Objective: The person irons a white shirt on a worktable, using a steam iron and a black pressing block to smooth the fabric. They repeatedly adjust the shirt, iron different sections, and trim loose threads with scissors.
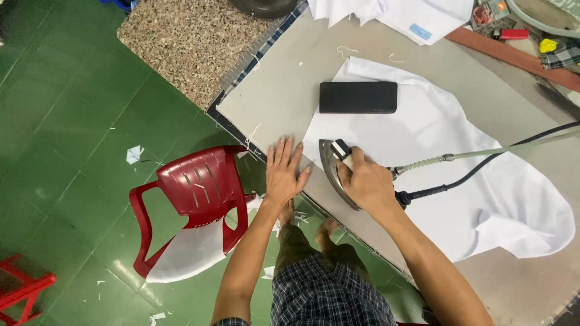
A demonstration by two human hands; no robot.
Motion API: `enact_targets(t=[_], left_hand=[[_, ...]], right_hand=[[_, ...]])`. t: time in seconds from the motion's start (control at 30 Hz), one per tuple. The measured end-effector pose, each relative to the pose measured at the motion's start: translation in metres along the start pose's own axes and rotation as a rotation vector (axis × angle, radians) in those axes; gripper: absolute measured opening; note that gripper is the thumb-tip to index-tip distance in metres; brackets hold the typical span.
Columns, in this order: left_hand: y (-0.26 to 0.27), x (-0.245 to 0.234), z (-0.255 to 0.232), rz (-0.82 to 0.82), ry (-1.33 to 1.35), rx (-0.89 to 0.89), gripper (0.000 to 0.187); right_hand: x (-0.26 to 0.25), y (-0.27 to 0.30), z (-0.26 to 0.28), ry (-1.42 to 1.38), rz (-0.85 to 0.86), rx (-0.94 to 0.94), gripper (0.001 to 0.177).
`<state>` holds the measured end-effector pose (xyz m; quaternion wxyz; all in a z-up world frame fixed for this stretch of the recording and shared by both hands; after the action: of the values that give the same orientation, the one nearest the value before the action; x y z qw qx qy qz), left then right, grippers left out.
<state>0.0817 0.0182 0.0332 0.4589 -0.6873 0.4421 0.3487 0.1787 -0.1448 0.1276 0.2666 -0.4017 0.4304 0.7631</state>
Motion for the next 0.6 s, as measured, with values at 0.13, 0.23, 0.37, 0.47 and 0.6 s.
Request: enact_targets(t=[0.13, 0.23, 0.37, 0.47, 0.6], left_hand=[[0.003, -0.001, 0.001, -0.012, 0.002, -0.013, 0.063], [0.000, -0.003, 0.000, -0.029, 0.013, -0.001, 0.060], [0.002, 0.000, 0.006, -0.055, 0.033, -0.012, 0.061], [0.004, 0.004, 0.011, -0.077, 0.066, -0.009, 0.061], [0.011, 0.008, 0.014, -0.119, 0.093, -0.021, 0.062]], right_hand=[[0.008, -0.029, 0.013, 0.018, -0.005, -0.004, 0.054], [0.003, -0.045, 0.025, 0.064, -0.032, -0.002, 0.054], [-0.008, -0.061, 0.051, 0.146, -0.018, -0.041, 0.055], [-0.013, -0.075, 0.065, 0.206, -0.043, -0.075, 0.051], [-0.014, -0.087, 0.077, 0.277, -0.103, -0.130, 0.048]])
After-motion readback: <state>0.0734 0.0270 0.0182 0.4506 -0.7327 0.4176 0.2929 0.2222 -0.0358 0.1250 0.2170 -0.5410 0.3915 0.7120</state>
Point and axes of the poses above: each hand's wrist, its own y-axis away from the middle knuckle, its own x-axis out of the palm, z = x × y, the point moved 9 cm from there along -y, towards the middle knuckle, and after that the axes turned 3 degrees about z, right-handed, at the moved point
